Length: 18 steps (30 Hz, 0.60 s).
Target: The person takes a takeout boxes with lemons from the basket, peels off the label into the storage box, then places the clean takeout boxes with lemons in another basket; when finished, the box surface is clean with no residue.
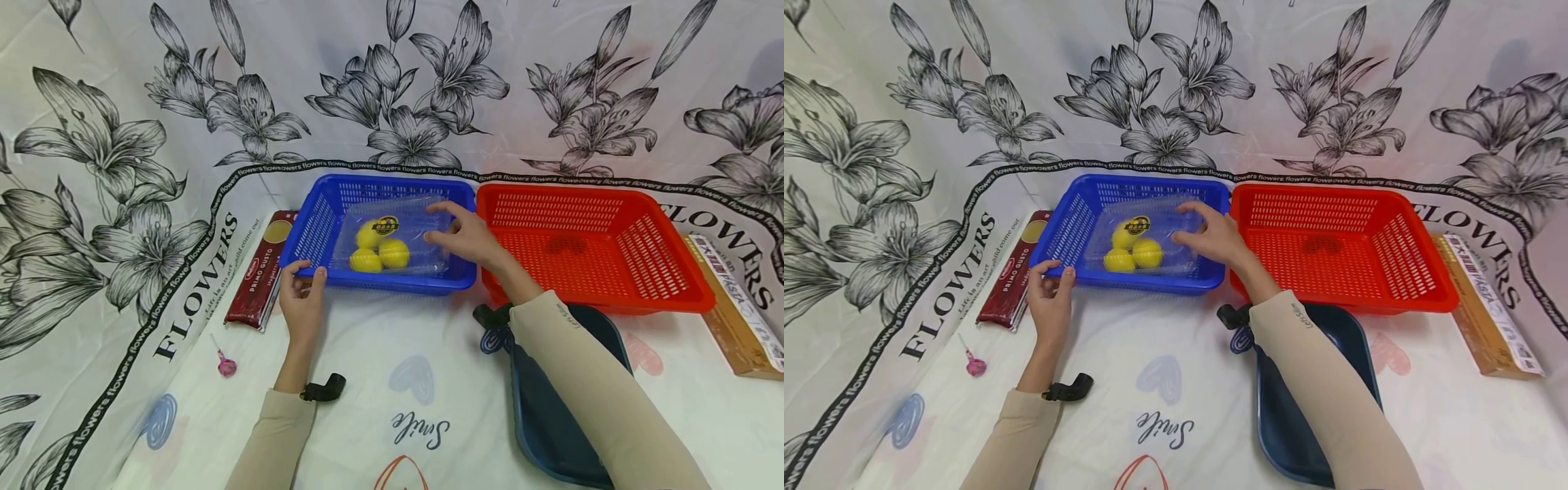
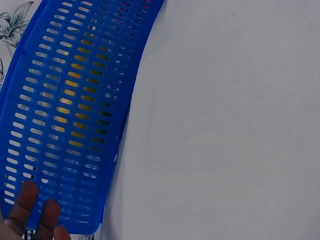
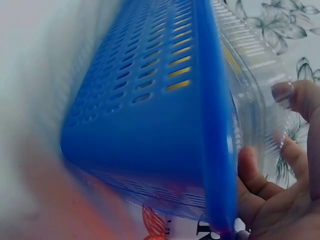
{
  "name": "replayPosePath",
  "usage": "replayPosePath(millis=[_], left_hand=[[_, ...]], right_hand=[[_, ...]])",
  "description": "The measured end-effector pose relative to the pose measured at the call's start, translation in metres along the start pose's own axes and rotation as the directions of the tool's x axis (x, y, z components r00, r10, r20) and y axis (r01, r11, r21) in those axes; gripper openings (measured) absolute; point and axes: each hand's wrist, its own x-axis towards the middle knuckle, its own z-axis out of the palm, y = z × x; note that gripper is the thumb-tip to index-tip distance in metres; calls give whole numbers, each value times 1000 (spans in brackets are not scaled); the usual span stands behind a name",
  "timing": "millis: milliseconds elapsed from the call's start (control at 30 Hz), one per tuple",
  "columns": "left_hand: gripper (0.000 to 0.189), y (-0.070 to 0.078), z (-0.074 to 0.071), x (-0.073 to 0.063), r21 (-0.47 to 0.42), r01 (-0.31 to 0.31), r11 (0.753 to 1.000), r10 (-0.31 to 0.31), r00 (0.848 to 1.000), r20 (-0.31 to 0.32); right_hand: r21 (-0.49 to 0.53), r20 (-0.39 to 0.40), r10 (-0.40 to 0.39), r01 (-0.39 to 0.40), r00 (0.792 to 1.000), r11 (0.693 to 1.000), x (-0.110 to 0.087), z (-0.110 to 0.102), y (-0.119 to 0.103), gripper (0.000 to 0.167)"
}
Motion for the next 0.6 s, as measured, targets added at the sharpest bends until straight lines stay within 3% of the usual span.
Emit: replayPosePath(millis=[333,600], left_hand=[[39,1,-1,1,22,10,1000,-10,1000,14],[37,3,-2,2,7,10,1000,-10,1000,18]], right_hand=[[-13,-102,4,-5,995,1000,-11,-10,-5,49],[125,-104,28,-15,994,992,-20,-21,-10,52]])
